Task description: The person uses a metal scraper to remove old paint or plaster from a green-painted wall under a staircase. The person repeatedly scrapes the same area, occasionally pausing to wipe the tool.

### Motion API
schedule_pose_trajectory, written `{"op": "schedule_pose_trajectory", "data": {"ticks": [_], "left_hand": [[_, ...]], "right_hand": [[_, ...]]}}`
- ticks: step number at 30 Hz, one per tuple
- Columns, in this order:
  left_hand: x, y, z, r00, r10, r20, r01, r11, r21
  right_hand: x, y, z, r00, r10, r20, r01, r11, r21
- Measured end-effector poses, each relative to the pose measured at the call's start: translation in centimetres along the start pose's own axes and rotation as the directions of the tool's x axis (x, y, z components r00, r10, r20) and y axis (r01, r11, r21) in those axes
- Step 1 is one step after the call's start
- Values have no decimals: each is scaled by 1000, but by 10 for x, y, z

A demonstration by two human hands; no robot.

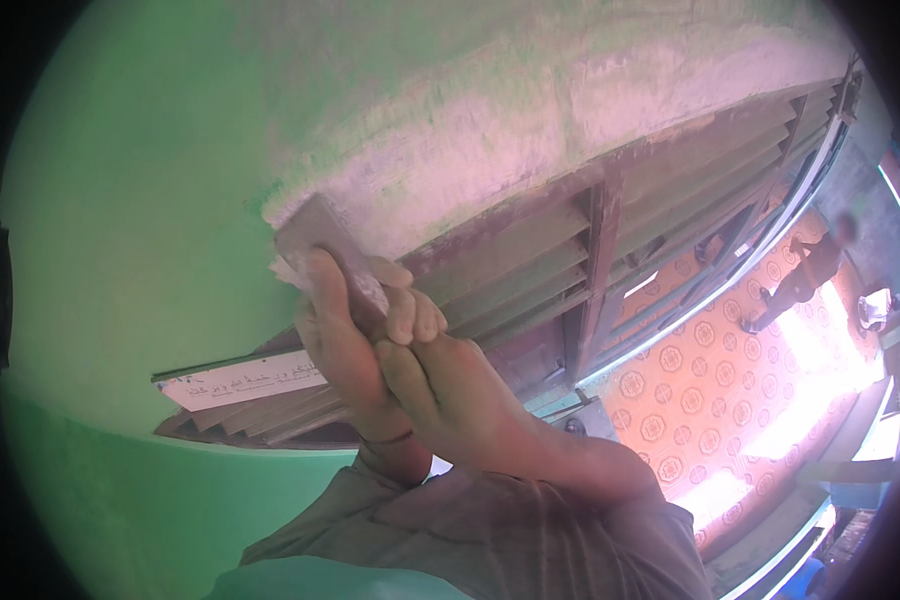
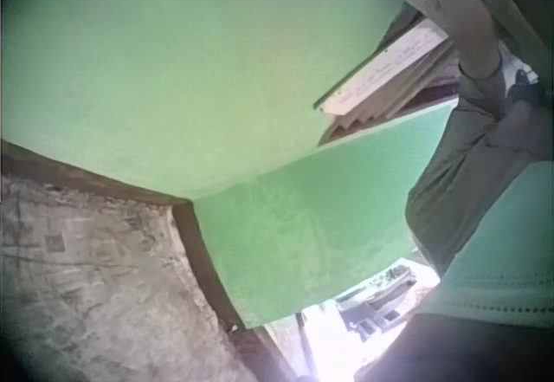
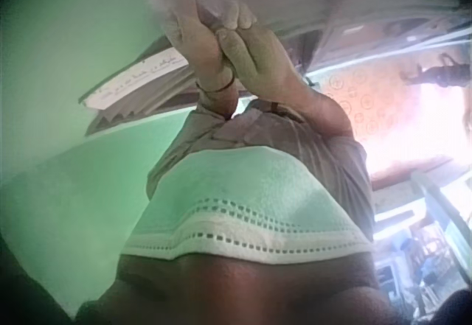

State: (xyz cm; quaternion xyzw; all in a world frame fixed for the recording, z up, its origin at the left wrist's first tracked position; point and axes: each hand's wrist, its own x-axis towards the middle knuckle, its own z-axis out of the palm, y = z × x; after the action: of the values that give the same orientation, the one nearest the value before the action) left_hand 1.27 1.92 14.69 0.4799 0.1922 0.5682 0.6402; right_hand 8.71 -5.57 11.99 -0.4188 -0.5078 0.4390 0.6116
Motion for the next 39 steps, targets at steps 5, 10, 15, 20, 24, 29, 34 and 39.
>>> {"op": "schedule_pose_trajectory", "data": {"ticks": [5, 10, 15, 20, 24, 29, 34, 39], "left_hand": [[0, 0, 0, 999, 12, 48, -11, 1000, -11], [1, 2, -5, 1000, 20, 12, -21, 1000, 7], [-1, 3, -5, 1000, 19, 24, -20, 999, 33], [-4, 2, -4, 999, -9, 39, 10, 1000, -15], [-2, 1, -7, 1000, -5, 1, 5, 1000, 17], [-5, 2, -8, 997, -33, 76, 28, 998, 57], [-4, 1, -8, 1000, 5, 5, -5, 1000, 8], [-1, 0, -12, 999, 16, 36, -15, 1000, -22]], "right_hand": [[0, -1, 0, 1000, 0, -2, 0, 1000, -15], [2, -1, -3, 993, -80, 91, 93, 985, -146], [-2, 0, -1, 999, 4, 48, -3, 999, -35], [-4, 4, 4, 1000, 13, -2, -13, 999, -53], [-2, 8, 6, 1000, -21, 22, 22, 999, -41], [-3, 6, 7, 998, 65, -27, -66, 997, -26], [-1, 6, 6, 1000, 6, 14, -5, 996, -88], [-2, 5, 5, 999, 15, 29, -13, 998, -55]]}}
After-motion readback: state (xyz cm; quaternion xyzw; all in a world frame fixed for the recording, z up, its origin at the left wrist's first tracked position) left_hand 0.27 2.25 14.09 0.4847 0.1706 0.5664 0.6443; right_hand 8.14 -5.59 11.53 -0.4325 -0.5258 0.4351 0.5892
